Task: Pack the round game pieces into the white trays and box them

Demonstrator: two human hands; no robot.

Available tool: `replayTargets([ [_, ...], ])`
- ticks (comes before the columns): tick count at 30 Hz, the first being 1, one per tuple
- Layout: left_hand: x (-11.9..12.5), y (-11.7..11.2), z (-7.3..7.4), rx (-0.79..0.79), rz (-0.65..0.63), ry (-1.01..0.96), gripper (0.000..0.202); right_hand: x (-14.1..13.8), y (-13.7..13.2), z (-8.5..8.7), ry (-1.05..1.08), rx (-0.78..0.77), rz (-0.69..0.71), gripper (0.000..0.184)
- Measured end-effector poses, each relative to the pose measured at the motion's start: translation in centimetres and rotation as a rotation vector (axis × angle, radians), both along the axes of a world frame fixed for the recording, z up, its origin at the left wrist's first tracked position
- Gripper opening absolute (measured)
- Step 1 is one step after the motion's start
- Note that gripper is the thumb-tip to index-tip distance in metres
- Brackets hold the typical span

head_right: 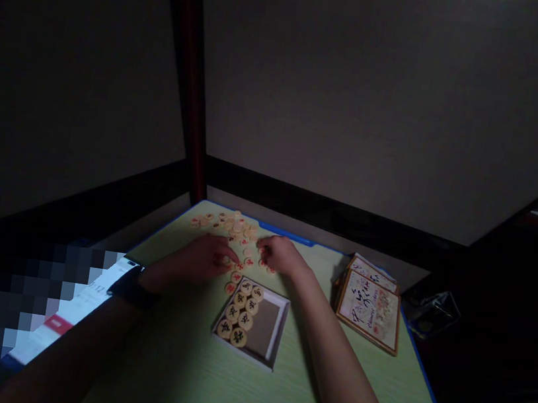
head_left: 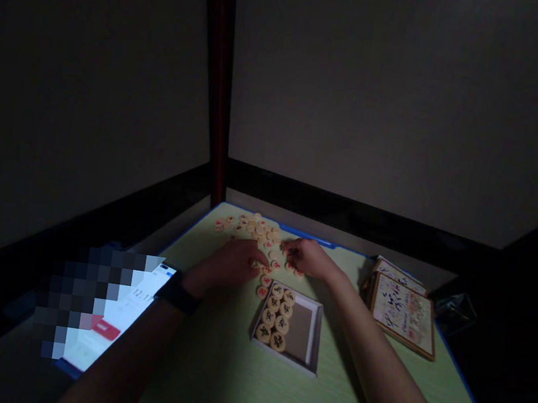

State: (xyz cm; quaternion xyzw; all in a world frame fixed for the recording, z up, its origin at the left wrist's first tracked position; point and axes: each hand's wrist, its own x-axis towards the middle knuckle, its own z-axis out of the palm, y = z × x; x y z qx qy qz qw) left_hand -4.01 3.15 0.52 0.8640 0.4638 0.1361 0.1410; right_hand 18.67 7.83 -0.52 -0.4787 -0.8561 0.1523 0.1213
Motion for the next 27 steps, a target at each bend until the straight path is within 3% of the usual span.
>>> replayTargets([
  [4,0.3,-0.5,-1.1,-0.018,-0.115,0.015,0.036,0.0,0.1,-0.1,-0.02,0.038,-0.008,0.026],
  [8,0.3,-0.5,-1.5,-0.035,-0.163,-0.008,0.032,-0.1,0.0,0.0,-0.059,0.069,-0.018,0.023],
  [19,0.4,-0.4,-1.4,-0.051,-0.143,-0.025,0.024,-1.0,-0.8,0.6,-0.195,0.145,-0.062,0.01],
  [24,0.5,-0.3,-1.6,-0.065,-0.153,-0.039,0.027,0.9,-4.4,2.6,-0.169,0.169,-0.078,0.012],
  [27,0.7,-0.4,-1.4,-0.078,-0.175,-0.029,0.028,2.5,-8.5,2.8,-0.057,0.152,0.053,0.01],
])
